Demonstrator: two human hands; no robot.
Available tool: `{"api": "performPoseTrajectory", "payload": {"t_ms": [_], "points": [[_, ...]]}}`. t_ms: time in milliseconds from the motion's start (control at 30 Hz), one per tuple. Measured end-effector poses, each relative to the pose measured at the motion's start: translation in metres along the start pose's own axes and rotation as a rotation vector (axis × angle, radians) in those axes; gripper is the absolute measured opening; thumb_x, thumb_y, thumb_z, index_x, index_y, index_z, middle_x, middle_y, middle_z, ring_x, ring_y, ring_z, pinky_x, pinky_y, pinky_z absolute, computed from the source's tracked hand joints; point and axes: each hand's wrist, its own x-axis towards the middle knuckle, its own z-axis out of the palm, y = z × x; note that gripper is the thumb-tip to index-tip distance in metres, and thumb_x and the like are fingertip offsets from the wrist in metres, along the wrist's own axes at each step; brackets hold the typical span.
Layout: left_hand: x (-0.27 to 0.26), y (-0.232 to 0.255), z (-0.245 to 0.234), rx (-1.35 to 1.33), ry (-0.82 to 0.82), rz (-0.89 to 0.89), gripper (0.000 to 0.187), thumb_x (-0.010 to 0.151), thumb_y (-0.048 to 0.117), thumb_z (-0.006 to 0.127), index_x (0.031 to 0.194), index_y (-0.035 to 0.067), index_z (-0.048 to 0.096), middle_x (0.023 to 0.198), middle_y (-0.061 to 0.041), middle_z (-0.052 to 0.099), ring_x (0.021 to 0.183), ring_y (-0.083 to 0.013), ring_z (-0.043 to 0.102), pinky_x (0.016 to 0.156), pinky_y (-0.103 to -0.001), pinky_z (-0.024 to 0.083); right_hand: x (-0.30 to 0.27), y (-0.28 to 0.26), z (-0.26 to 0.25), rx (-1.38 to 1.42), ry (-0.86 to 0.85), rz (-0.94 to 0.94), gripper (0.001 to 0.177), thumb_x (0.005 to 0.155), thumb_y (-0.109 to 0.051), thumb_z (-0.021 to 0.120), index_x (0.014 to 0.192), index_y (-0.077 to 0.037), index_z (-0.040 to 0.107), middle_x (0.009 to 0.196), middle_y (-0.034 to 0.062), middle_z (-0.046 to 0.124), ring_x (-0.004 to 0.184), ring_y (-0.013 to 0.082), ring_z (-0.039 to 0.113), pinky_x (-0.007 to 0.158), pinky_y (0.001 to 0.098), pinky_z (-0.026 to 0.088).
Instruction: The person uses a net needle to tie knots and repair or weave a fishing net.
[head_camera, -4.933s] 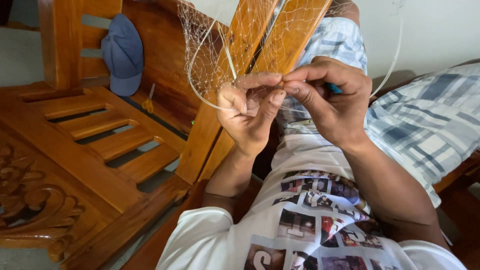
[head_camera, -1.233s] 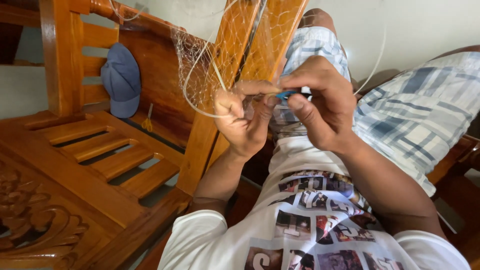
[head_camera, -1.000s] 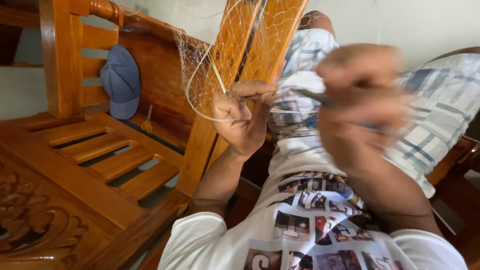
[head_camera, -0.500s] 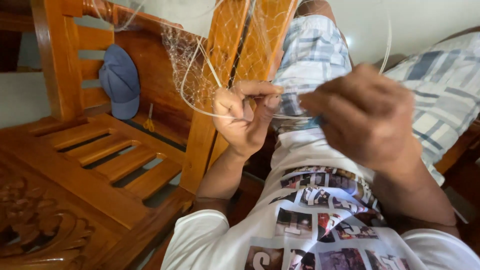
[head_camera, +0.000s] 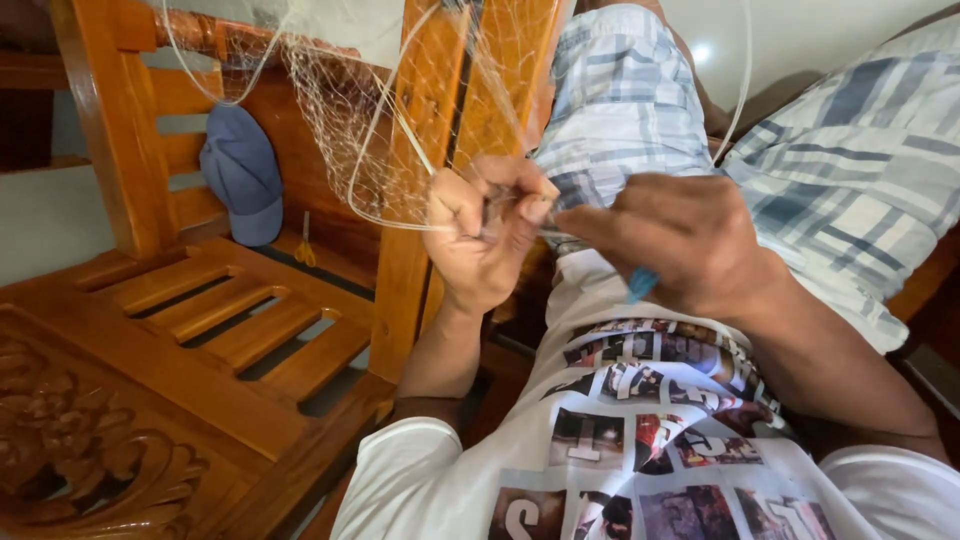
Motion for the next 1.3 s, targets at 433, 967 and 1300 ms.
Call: {"api": "performPoseTrajectory", "payload": {"t_ms": [433, 967, 1300], "points": [[0.004, 0.005, -0.007, -0.158, 0.068, -0.055, 0.035, 0.088, 0.013, 0.068, 0.086, 0.013, 0.033, 0.107, -0.006, 0.055, 0.084, -0.0154, 0.062, 0.073, -0.023, 0.053, 0.025, -0.059, -0.019, 0.155, -0.193, 0.079, 0.027, 0.082, -0.037, 0.068, 0.082, -0.011, 0.058, 0.069, -0.0020, 0.055, 0.059, 0.0129, 0.050, 0.049, 0.0276, 0.044], [0.007, 0.010, -0.010, -0.228, 0.110, -0.120, 0.039, 0.088, -0.001, 0.066, 0.090, 0.011, 0.028, 0.102, -0.010, 0.059, 0.081, -0.0148, 0.067, 0.065, -0.017, 0.052, 0.021, -0.009, -0.017, 0.208, -0.051, 0.233, 0.022, 0.086, -0.015, 0.059, 0.066, -0.005, 0.061, 0.061, 0.0066, 0.055, 0.047, 0.0162, 0.045, 0.042, 0.0271, 0.035], [0.011, 0.016, -0.010, -0.175, 0.076, -0.151, 0.034, 0.092, 0.002, 0.059, 0.092, 0.014, 0.028, 0.101, -0.006, 0.056, 0.079, -0.0161, 0.064, 0.065, -0.021, 0.050, 0.048, 0.017, -0.003, 0.139, -0.038, 0.208, 0.010, 0.090, 0.005, 0.068, 0.085, 0.005, 0.060, 0.075, 0.0119, 0.053, 0.069, 0.0243, 0.040, 0.066, 0.0352, 0.036]]}}
